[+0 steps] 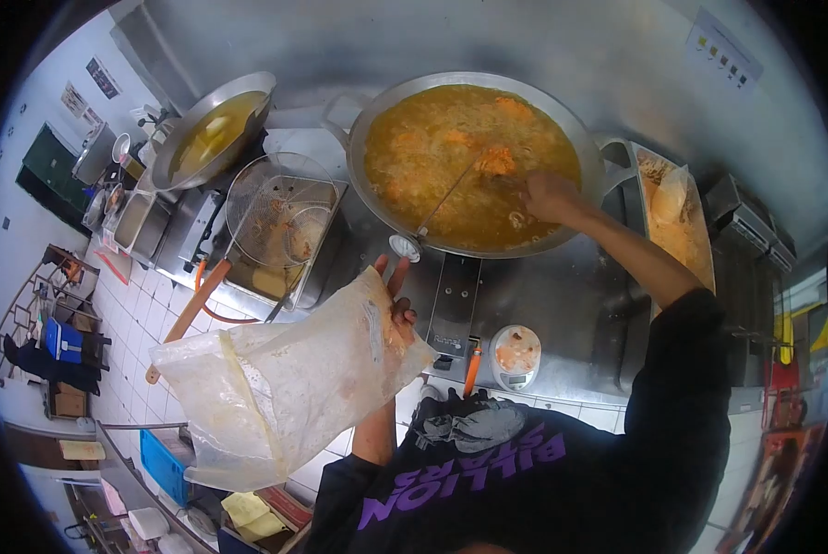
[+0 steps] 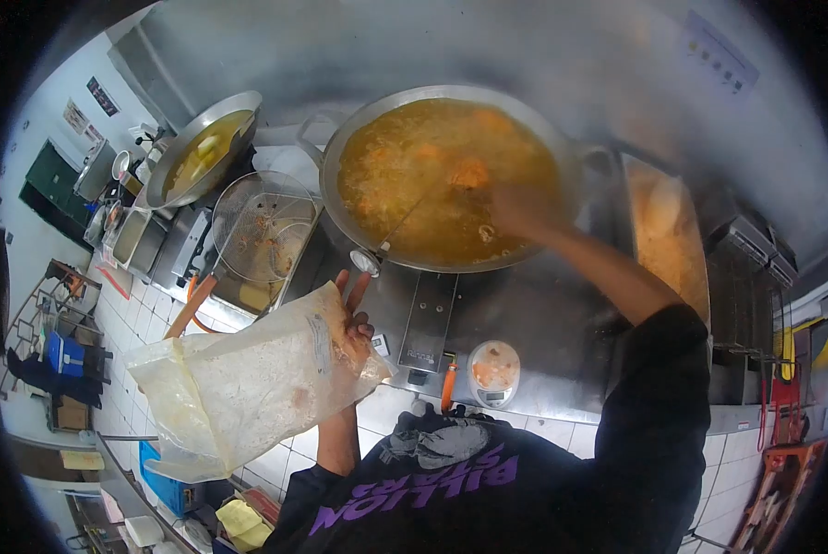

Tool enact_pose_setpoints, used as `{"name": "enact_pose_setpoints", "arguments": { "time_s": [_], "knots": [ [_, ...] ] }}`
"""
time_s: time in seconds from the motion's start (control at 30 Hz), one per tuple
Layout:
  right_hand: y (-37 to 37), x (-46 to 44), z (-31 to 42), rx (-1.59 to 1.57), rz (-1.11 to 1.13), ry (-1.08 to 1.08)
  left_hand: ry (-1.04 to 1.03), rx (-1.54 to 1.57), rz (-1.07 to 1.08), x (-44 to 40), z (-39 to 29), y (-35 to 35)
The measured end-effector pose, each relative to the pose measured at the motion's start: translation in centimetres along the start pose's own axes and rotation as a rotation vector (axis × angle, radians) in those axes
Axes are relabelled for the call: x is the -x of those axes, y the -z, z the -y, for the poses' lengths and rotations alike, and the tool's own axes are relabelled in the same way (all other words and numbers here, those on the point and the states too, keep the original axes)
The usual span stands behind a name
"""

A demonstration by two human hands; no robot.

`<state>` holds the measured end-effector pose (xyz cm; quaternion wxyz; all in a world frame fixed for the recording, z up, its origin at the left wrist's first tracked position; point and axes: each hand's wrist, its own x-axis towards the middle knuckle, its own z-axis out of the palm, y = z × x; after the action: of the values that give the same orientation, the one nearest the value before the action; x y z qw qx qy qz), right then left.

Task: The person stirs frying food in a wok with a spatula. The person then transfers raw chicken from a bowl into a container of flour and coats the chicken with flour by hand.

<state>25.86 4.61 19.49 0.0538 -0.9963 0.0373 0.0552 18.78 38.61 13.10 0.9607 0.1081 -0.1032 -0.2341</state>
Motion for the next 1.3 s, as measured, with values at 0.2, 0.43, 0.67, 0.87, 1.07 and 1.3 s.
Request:
{"name": "enact_pose_setpoints", "arguments": {
  "time_s": [0.2, 0.43, 0.67, 0.87, 1.07, 1.3],
  "knots": [
    [1.4, -2.4, 0.3, -0.095, -0.157, -0.032, 0.001, 0.001, 0.017, 0.0, 0.1, 0.0],
    [3.2, -3.6, -0.7, -0.028, -0.179, -0.021, 0.008, 0.014, -0.007, 0.1, 0.2, -0.3],
    [6.1, -2.0, -0.7, -0.098, -0.238, -0.066, 0.033, -0.008, -0.003, 0.0, 0.2, 1.0],
    [7.7, -0.4, -0.9, 0.032, -0.245, -0.061, 0.03, -0.011, -0.009, 0.1, 0.1, 1.0],
    [9.0, 2.3, 1.2, 0.197, -0.255, -0.118, 0.031, 0.036, -0.015, 0.2, 0.1, 1.0],
    [11.2, 3.6, 1.6, 0.265, -0.211, -0.151, 0.031, 0.016, -0.034, 0.2, 0.1, 0.8]
  ]
}}
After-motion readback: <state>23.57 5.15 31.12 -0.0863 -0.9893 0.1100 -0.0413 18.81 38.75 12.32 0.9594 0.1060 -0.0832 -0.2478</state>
